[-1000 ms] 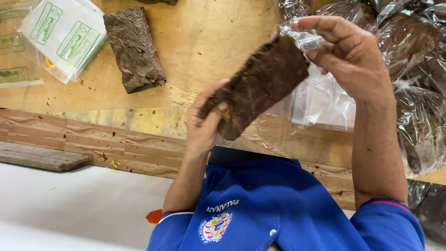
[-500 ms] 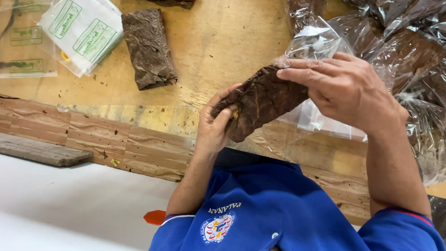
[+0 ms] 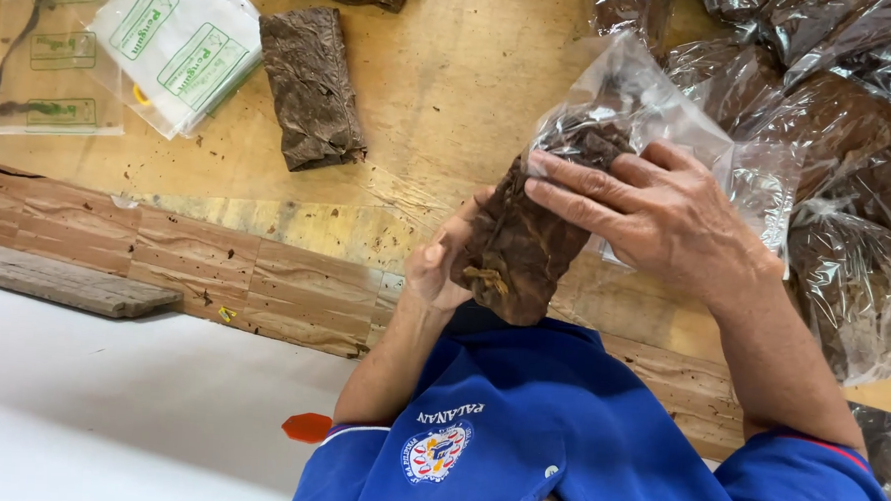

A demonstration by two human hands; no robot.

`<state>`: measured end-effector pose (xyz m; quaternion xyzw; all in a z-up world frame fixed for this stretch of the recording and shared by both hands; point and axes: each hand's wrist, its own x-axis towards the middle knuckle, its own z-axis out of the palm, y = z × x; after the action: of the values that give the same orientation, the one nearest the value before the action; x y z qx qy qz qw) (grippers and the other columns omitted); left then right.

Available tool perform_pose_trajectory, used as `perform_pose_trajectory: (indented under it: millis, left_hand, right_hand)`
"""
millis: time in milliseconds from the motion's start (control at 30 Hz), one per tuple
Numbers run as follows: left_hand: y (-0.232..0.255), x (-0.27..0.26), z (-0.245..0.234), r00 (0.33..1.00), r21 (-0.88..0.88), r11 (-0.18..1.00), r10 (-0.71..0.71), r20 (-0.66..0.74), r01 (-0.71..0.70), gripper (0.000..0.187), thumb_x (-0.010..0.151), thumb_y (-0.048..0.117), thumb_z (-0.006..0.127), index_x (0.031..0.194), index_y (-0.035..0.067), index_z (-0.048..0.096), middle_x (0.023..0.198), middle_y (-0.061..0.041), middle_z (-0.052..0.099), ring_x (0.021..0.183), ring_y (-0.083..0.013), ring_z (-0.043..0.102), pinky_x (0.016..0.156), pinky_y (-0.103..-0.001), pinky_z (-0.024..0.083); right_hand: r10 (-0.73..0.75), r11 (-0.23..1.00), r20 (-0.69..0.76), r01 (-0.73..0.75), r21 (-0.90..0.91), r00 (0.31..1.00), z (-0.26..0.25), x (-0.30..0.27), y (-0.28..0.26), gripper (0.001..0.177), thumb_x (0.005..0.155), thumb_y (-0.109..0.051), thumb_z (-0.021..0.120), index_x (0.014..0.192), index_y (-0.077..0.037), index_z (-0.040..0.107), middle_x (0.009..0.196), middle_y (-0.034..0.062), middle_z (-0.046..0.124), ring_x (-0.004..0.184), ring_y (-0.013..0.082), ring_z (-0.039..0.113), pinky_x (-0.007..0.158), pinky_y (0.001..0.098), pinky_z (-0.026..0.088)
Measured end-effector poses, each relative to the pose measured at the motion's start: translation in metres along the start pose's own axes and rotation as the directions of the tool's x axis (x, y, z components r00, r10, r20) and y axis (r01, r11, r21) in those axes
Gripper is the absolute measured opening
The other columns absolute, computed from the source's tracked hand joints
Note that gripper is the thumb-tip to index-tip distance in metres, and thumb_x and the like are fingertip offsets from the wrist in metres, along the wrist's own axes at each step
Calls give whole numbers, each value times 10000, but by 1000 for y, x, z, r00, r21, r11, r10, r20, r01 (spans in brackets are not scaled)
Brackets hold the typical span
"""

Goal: The person places dried leaf bundles into clear plastic bags on a wooden table, seals each bag, and sets it aside. The process is repeated for several bundles.

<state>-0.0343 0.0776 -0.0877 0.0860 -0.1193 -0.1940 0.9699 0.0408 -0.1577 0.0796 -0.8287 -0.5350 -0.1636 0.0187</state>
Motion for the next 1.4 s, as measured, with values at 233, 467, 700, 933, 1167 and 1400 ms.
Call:
perform_pose_trajectory:
  millis: [233,467,700,933,1167,1400]
  left_hand:
    - [1,22,35,971,442,880,-79,-227,175,782,849,-57,799,1538,3,433,1382,-116,654,1277,-195,639,1101,-320,534]
    - [25,41,62,998,794,607,19,-65,40,998,938,-192,572,1697,223,76,1547,-208,534,1186,-168,626,968,-272,537]
    - [22,56,26,991,850,526,122,-46,-25,738,944,-85,684,1566,176,384,1230,-67,676,1032,-157,660,930,-323,567]
    - [17,57,11,959,657,717,283,31,-233,757,819,-264,727,1465,48,488,1154,-154,722,1086,-229,730,940,-376,606]
    - [8,58,-8,920,451,829,389,-39,-331,732,796,-279,713,1410,67,517,1202,-189,717,1133,-316,727,966,-438,613]
    - [-1,58,4,842,691,631,536,-60,-353,693,840,-208,733,1428,61,486,1151,-134,731,1102,-219,731,960,-350,604]
  right_hand:
    - [-75,997,21,75,16,997,3,-5,-5,455,1132,-115,418,1570,-212,491,1593,-8,557,874,219,578,824,369,501]
    - [-74,997,-53,75,12,996,-2,-5,-7,392,1143,-115,451,1524,-161,530,1543,-43,602,950,227,601,840,358,470]
    - [36,994,-321,-1,110,946,53,-31,14,430,1069,-43,775,1450,-88,582,1447,175,640,1157,286,688,935,432,572]
    - [173,983,-760,-57,177,626,73,-20,20,145,873,205,813,945,84,843,968,246,726,782,376,684,693,478,615]
    - [246,956,-721,-37,293,648,96,-14,-1,116,882,145,809,950,54,835,943,226,769,809,386,732,729,467,620]
    - [508,764,-519,-83,640,688,83,-15,-27,126,909,-48,840,1016,-79,781,1279,194,572,1184,358,572,1006,475,497]
